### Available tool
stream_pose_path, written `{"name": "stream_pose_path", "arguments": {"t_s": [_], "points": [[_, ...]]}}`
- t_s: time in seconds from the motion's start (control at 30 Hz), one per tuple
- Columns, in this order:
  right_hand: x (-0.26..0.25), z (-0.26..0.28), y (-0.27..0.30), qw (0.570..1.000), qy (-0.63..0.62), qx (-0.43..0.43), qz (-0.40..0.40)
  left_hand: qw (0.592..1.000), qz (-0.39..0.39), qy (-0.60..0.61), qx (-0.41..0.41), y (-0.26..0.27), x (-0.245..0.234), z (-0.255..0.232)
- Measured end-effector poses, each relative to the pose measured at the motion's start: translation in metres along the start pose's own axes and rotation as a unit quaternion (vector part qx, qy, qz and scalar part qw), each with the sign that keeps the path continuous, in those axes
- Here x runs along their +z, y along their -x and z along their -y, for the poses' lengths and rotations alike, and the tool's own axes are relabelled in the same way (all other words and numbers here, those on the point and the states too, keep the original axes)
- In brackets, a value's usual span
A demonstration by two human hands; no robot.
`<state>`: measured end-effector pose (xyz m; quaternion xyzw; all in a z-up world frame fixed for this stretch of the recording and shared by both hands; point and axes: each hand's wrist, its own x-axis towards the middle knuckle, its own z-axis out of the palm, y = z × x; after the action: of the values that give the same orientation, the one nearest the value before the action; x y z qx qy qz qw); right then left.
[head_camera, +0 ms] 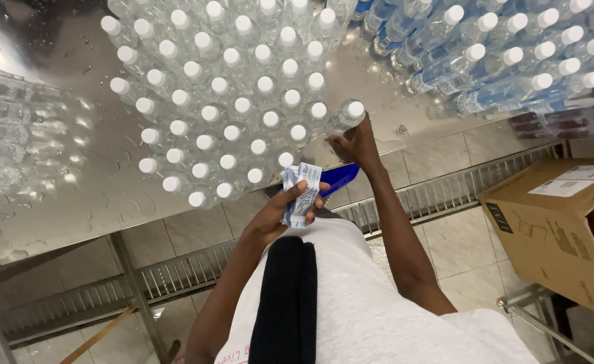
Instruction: Manually inspecting and labeling plastic water bottles on a production table.
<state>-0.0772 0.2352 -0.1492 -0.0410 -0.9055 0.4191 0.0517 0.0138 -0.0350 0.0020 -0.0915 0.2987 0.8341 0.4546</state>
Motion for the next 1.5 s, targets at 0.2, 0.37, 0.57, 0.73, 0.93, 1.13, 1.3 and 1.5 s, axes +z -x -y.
{"name": "stream_pose_path", "arguments": {"t_s": [0.2, 0.37, 0.57, 0.73, 0.93, 1.13, 1.3, 1.5], "points": [[0.016, -0.014, -0.004, 0.994, -0.024, 0.045, -0.094, 0.999, -0.013, -0.035, -0.031, -0.003, -0.012, 0.002], [-0.022, -0.031, -0.010, 0.974, -0.011, 0.042, -0.222, 0.999, 0.003, -0.034, -0.041, -0.010, -0.007, 0.001], [-0.095, -0.124, -0.019, 0.932, 0.020, 0.134, -0.337, 0.998, -0.002, -0.044, -0.037, -0.006, -0.012, 0.005], [-0.132, -0.125, -0.019, 0.890, 0.045, 0.155, -0.426, 0.998, -0.017, -0.053, -0.030, -0.007, -0.004, -0.003], [-0.120, -0.130, -0.014, 0.878, -0.068, 0.078, -0.467, 0.998, -0.031, -0.053, -0.015, -0.004, 0.005, -0.004], [-0.036, -0.040, -0.015, 0.968, -0.143, 0.034, -0.205, 0.999, -0.027, -0.007, 0.024, 0.005, 0.006, -0.006], [-0.026, 0.031, -0.055, 0.974, -0.141, -0.062, 0.168, 0.999, -0.018, -0.032, 0.020, 0.010, 0.007, -0.005], [-0.010, 0.067, -0.023, 0.968, -0.118, 0.009, 0.223, 0.999, -0.031, -0.021, 0.021, 0.016, -0.007, 0.000]]}}
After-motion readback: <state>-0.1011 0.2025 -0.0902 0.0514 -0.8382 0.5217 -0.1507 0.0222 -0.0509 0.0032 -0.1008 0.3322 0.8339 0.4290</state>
